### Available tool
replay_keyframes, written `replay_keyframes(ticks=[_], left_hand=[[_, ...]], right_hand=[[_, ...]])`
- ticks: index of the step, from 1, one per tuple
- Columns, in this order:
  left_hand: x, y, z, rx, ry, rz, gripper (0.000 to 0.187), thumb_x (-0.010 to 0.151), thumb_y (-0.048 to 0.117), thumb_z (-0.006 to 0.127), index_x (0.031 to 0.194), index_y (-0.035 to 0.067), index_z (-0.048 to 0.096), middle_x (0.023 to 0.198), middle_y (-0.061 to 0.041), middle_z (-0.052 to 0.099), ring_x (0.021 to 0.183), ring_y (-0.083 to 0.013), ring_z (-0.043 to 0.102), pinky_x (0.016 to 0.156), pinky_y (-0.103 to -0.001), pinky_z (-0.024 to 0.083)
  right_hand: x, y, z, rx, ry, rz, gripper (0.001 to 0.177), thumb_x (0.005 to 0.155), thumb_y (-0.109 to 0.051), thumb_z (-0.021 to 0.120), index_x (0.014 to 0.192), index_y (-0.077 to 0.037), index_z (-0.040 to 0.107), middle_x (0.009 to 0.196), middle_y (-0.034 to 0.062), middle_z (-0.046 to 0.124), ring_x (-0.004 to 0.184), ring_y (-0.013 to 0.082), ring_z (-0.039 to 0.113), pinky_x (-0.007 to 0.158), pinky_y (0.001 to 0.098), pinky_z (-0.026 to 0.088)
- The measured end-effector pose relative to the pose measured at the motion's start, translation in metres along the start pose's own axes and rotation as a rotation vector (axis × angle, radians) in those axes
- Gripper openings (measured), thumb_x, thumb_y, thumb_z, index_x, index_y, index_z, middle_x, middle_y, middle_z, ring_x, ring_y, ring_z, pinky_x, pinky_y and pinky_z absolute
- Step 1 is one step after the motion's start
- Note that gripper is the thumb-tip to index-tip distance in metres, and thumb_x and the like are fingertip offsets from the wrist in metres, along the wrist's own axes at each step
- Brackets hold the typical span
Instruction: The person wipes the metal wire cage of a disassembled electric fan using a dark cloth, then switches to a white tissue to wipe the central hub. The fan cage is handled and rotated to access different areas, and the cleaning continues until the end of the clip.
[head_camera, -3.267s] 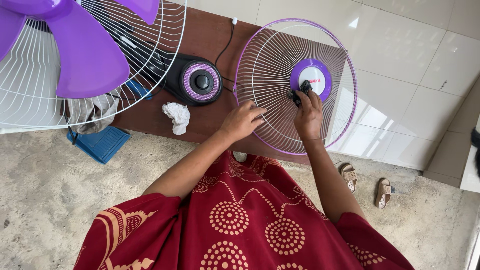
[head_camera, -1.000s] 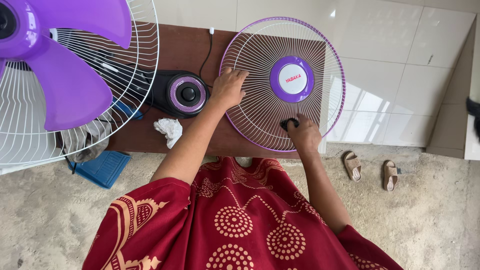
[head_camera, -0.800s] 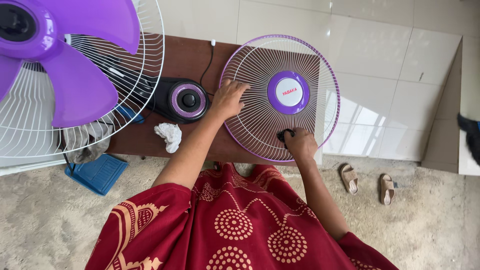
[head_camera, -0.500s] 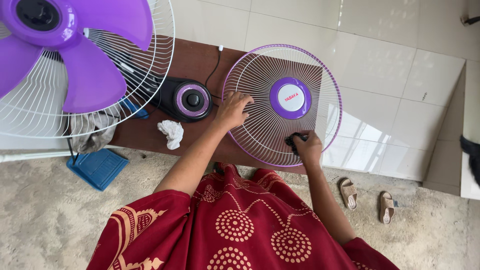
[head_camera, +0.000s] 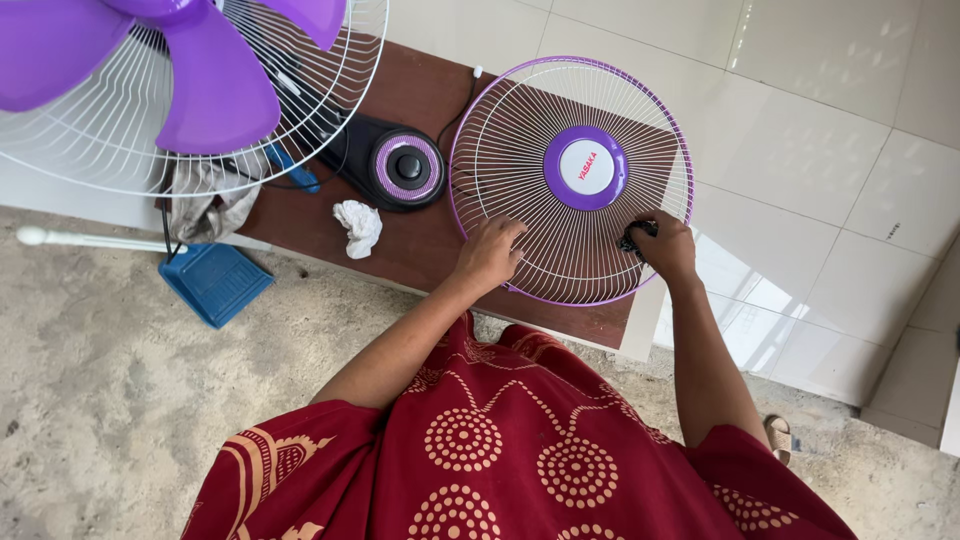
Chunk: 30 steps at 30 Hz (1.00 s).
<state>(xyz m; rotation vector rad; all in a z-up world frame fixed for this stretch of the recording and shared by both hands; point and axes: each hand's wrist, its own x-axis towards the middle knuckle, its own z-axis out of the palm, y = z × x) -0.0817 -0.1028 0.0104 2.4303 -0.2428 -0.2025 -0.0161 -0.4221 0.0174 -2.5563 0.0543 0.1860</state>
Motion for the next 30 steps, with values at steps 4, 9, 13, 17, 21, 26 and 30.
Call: replay_keyframes(ticks=[4, 9, 13, 17, 21, 26, 30], left_hand=[[0.011, -0.006, -0.003, 0.174, 0.013, -0.016, 0.033, 0.100, 0.014, 0.072, 0.131, 0.008, 0.064, 0.142, -0.019, 0.059, 0.129, -0.0338, 0.059, 0.109, -0.050, 0.049], [0.040, -0.018, -0.026, 0.277, 0.089, 0.085, 0.062, 0.079, 0.014, 0.082, 0.137, 0.017, 0.061, 0.154, -0.023, 0.042, 0.136, -0.0394, 0.048, 0.109, -0.053, 0.044], [0.051, -0.022, -0.029, 0.309, -0.023, 0.004, 0.075, 0.075, 0.018, 0.087, 0.143, 0.028, 0.056, 0.156, -0.020, 0.039, 0.139, -0.0396, 0.044, 0.110, -0.055, 0.042], [0.051, -0.028, -0.025, 0.293, -0.023, 0.008, 0.077, 0.074, 0.018, 0.088, 0.144, 0.029, 0.057, 0.159, -0.019, 0.040, 0.141, -0.0386, 0.045, 0.110, -0.053, 0.045], [0.055, -0.030, -0.024, 0.306, -0.023, 0.006, 0.077, 0.073, 0.019, 0.089, 0.142, 0.029, 0.058, 0.155, -0.019, 0.042, 0.137, -0.0382, 0.047, 0.107, -0.052, 0.046], [0.057, -0.030, -0.026, 0.308, -0.052, -0.017, 0.074, 0.074, 0.018, 0.088, 0.142, 0.029, 0.059, 0.153, -0.016, 0.046, 0.134, -0.0349, 0.052, 0.106, -0.047, 0.049], [0.058, -0.029, -0.031, 0.332, -0.053, -0.003, 0.071, 0.072, 0.023, 0.089, 0.138, 0.031, 0.061, 0.150, -0.015, 0.047, 0.133, -0.0341, 0.051, 0.105, -0.048, 0.048]], right_hand=[[-0.015, -0.025, -0.002, -0.203, 0.100, -0.010, 0.028, 0.088, -0.020, 0.076, 0.114, -0.011, 0.077, 0.087, 0.0164, 0.077, 0.078, 0.0326, 0.073, 0.073, 0.0451, 0.057], [-0.003, -0.056, 0.008, 0.077, 0.224, -0.253, 0.019, 0.099, -0.014, 0.068, 0.115, -0.007, 0.076, 0.108, 0.0184, 0.077, 0.098, 0.0339, 0.074, 0.090, 0.0446, 0.059], [-0.004, -0.059, 0.041, 0.013, 0.151, -0.469, 0.032, 0.091, -0.011, 0.072, 0.122, -0.002, 0.073, 0.122, 0.0333, 0.066, 0.107, 0.0450, 0.068, 0.093, 0.0478, 0.057], [-0.051, -0.044, 0.086, -0.241, 0.230, -0.675, 0.036, 0.100, 0.007, 0.060, 0.135, 0.001, 0.066, 0.133, 0.0269, 0.066, 0.127, 0.0447, 0.065, 0.113, 0.0493, 0.053], [-0.098, -0.021, 0.103, -0.399, 0.173, -0.875, 0.046, 0.094, 0.013, 0.059, 0.137, -0.002, 0.067, 0.136, 0.0243, 0.065, 0.130, 0.0412, 0.061, 0.110, 0.0498, 0.053], [-0.115, -0.011, 0.092, -0.494, -0.003, -1.159, 0.046, 0.087, -0.002, 0.069, 0.134, -0.004, 0.067, 0.134, 0.0200, 0.065, 0.131, 0.0366, 0.057, 0.112, 0.0511, 0.050], [-0.097, -0.028, 0.084, -0.529, 0.101, -1.289, 0.045, 0.091, 0.000, 0.072, 0.134, -0.012, 0.065, 0.138, 0.0123, 0.063, 0.136, 0.0302, 0.057, 0.118, 0.0442, 0.051]])
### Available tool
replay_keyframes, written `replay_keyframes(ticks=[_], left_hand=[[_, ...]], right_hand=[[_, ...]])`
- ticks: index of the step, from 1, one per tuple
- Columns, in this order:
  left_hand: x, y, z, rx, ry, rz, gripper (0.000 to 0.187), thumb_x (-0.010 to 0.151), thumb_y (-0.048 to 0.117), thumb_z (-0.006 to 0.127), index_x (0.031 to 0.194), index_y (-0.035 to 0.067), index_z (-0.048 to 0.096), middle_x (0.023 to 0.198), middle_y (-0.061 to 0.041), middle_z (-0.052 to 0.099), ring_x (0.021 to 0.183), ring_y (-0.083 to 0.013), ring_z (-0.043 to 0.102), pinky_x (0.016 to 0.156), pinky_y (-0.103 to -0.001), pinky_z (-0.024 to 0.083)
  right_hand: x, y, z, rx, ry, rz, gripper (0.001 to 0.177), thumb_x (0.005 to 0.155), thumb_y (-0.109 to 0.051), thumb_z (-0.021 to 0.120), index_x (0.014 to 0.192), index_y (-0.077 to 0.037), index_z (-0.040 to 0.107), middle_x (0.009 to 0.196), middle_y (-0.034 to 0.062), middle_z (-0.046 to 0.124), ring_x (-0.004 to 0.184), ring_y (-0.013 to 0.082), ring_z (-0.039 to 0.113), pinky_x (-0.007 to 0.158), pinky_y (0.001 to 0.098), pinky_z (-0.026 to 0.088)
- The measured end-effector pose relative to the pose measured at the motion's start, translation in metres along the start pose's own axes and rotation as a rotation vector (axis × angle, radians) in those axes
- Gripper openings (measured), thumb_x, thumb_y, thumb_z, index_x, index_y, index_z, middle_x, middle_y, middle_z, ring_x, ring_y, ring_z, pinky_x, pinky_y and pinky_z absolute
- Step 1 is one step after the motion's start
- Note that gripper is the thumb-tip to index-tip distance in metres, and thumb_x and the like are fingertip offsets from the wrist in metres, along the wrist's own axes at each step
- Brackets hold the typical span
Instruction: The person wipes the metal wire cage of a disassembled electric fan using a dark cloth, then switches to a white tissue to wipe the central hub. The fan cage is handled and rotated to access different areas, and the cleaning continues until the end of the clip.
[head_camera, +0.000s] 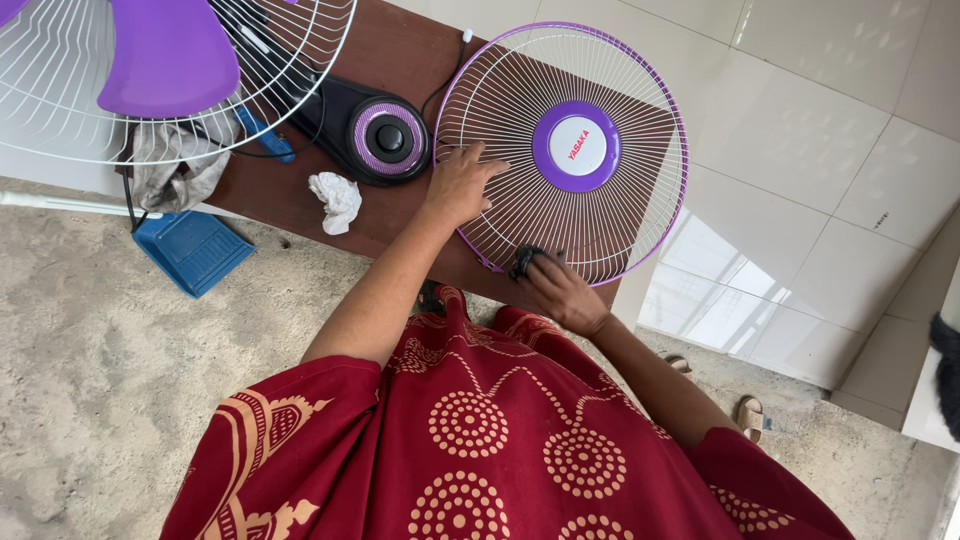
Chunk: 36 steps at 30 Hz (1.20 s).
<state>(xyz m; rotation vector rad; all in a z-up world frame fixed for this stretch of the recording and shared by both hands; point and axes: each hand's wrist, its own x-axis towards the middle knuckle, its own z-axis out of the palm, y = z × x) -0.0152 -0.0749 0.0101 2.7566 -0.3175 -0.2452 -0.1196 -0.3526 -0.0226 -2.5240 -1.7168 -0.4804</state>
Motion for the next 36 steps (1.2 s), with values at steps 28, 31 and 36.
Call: replay_keyframes(ticks=[28, 31, 36], left_hand=[[0.022, -0.035, 0.011, -0.051, 0.045, 0.089, 0.054, 0.083, 0.002, 0.066, 0.134, 0.019, 0.063, 0.136, -0.011, 0.064, 0.120, -0.0305, 0.063, 0.100, -0.044, 0.052], [0.024, -0.043, 0.012, -0.132, -0.043, 0.011, 0.050, 0.096, 0.012, 0.059, 0.145, 0.011, 0.053, 0.125, -0.014, 0.072, 0.116, -0.0311, 0.068, 0.101, -0.045, 0.053], [0.024, -0.046, 0.006, -0.210, -0.052, -0.021, 0.055, 0.106, 0.048, 0.040, 0.150, 0.015, 0.046, 0.125, -0.015, 0.071, 0.114, -0.0354, 0.067, 0.099, -0.048, 0.052]], right_hand=[[0.078, -0.008, 0.027, 0.196, 0.109, 0.270, 0.047, 0.085, 0.010, 0.062, 0.128, -0.007, 0.070, 0.136, 0.0162, 0.065, 0.132, 0.0350, 0.057, 0.109, 0.0472, 0.052], [0.102, 0.048, 0.027, 0.308, 0.275, 0.494, 0.047, 0.082, 0.014, 0.057, 0.126, 0.003, 0.068, 0.125, 0.0255, 0.069, 0.117, 0.0367, 0.066, 0.094, 0.0433, 0.057], [0.129, 0.059, 0.028, 0.081, 0.135, 0.691, 0.048, 0.078, 0.015, 0.062, 0.123, 0.002, 0.070, 0.121, 0.0219, 0.068, 0.117, 0.0387, 0.065, 0.103, 0.0455, 0.057]])
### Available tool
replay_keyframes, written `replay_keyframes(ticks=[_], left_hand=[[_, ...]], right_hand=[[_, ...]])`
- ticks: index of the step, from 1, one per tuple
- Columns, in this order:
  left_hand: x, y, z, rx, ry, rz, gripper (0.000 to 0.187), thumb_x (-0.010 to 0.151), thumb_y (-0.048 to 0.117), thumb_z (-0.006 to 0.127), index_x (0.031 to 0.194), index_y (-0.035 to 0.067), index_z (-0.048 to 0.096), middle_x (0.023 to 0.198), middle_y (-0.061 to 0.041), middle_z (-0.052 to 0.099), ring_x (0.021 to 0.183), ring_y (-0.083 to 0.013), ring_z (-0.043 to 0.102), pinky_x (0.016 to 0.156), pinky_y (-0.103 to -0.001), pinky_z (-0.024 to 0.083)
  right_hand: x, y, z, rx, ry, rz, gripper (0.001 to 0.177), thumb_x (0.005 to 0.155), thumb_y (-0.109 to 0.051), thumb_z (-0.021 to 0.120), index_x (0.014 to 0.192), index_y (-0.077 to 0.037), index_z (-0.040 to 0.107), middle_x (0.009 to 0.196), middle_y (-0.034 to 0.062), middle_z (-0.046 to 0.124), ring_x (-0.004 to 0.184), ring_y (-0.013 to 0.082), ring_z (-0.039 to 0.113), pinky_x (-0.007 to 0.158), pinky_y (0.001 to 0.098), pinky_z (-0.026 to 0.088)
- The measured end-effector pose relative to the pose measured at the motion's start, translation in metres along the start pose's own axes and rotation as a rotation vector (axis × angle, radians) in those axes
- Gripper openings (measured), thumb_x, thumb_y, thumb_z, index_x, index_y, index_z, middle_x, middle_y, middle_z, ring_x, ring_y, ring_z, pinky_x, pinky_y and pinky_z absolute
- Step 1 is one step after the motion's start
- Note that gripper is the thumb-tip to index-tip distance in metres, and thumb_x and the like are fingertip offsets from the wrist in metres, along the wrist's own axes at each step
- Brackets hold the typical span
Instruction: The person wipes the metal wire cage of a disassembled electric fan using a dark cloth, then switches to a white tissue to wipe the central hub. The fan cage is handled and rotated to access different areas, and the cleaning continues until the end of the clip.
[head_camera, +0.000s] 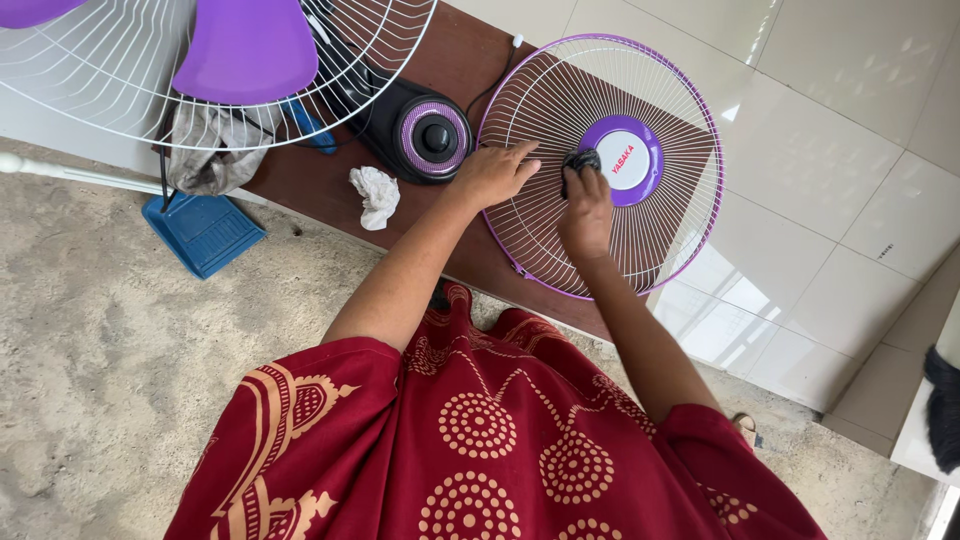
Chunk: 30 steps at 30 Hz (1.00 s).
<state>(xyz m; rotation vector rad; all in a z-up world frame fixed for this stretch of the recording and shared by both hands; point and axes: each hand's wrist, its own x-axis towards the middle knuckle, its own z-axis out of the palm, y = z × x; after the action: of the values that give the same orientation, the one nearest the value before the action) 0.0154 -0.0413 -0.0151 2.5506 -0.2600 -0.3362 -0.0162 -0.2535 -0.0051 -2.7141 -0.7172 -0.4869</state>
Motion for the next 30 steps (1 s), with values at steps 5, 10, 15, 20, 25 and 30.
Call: replay_keyframes(ticks=[5, 10, 15, 20, 25, 30], left_hand=[[0.001, 0.000, -0.001, -0.008, -0.025, -0.030, 0.062, 0.107, 0.056, 0.025, 0.156, 0.021, 0.040, 0.135, -0.011, 0.067, 0.118, -0.0357, 0.065, 0.101, -0.048, 0.051], [0.004, -0.001, 0.001, -0.010, -0.047, -0.036, 0.061, 0.107, 0.056, 0.024, 0.154, 0.021, 0.042, 0.137, -0.009, 0.065, 0.121, -0.0336, 0.063, 0.101, -0.047, 0.051], [0.002, -0.005, 0.001, 0.024, 0.002, 0.011, 0.052, 0.106, 0.044, 0.041, 0.152, 0.020, 0.049, 0.136, -0.008, 0.066, 0.121, -0.0320, 0.064, 0.104, -0.046, 0.050], [0.000, -0.002, 0.001, 0.036, 0.122, 0.092, 0.051, 0.093, 0.025, 0.069, 0.142, 0.018, 0.057, 0.124, -0.008, 0.071, 0.113, -0.0292, 0.067, 0.097, -0.044, 0.053], [0.000, 0.016, 0.002, 0.145, 0.211, 0.118, 0.041, 0.087, 0.020, 0.078, 0.125, 0.011, 0.064, 0.107, -0.012, 0.072, 0.103, -0.0294, 0.069, 0.089, -0.044, 0.056], [0.007, 0.028, 0.002, 0.194, 0.236, 0.059, 0.039, 0.083, 0.018, 0.080, 0.116, 0.007, 0.063, 0.100, -0.013, 0.073, 0.099, -0.0301, 0.070, 0.083, -0.045, 0.058]], right_hand=[[-0.028, -0.070, 0.020, 0.150, -0.159, 0.000, 0.039, 0.085, 0.013, 0.062, 0.122, 0.001, 0.069, 0.134, 0.0232, 0.063, 0.125, 0.0386, 0.061, 0.106, 0.0456, 0.052], [-0.067, -0.106, 0.017, 0.059, -0.347, -0.373, 0.045, 0.079, 0.000, 0.066, 0.123, 0.003, 0.068, 0.137, 0.0218, 0.059, 0.132, 0.0394, 0.053, 0.108, 0.0535, 0.047], [-0.078, -0.091, 0.000, 0.010, -0.189, -0.413, 0.043, 0.083, 0.005, 0.058, 0.122, -0.010, 0.070, 0.129, 0.0164, 0.066, 0.123, 0.0327, 0.062, 0.100, 0.0456, 0.055], [-0.059, -0.039, -0.020, 0.058, -0.019, 0.063, 0.032, 0.085, -0.003, 0.062, 0.115, -0.007, 0.073, 0.104, 0.0121, 0.072, 0.088, 0.0224, 0.066, 0.075, 0.0372, 0.053], [-0.045, 0.010, -0.040, -0.196, -0.297, 0.481, 0.032, 0.090, -0.031, 0.072, 0.111, -0.006, 0.069, 0.091, 0.0119, 0.073, 0.086, 0.0251, 0.066, 0.079, 0.0446, 0.051], [-0.045, 0.028, -0.048, -0.128, -0.563, 0.750, 0.039, 0.094, -0.045, 0.068, 0.114, -0.011, 0.067, 0.094, 0.0099, 0.073, 0.095, 0.0251, 0.068, 0.092, 0.0468, 0.047]])
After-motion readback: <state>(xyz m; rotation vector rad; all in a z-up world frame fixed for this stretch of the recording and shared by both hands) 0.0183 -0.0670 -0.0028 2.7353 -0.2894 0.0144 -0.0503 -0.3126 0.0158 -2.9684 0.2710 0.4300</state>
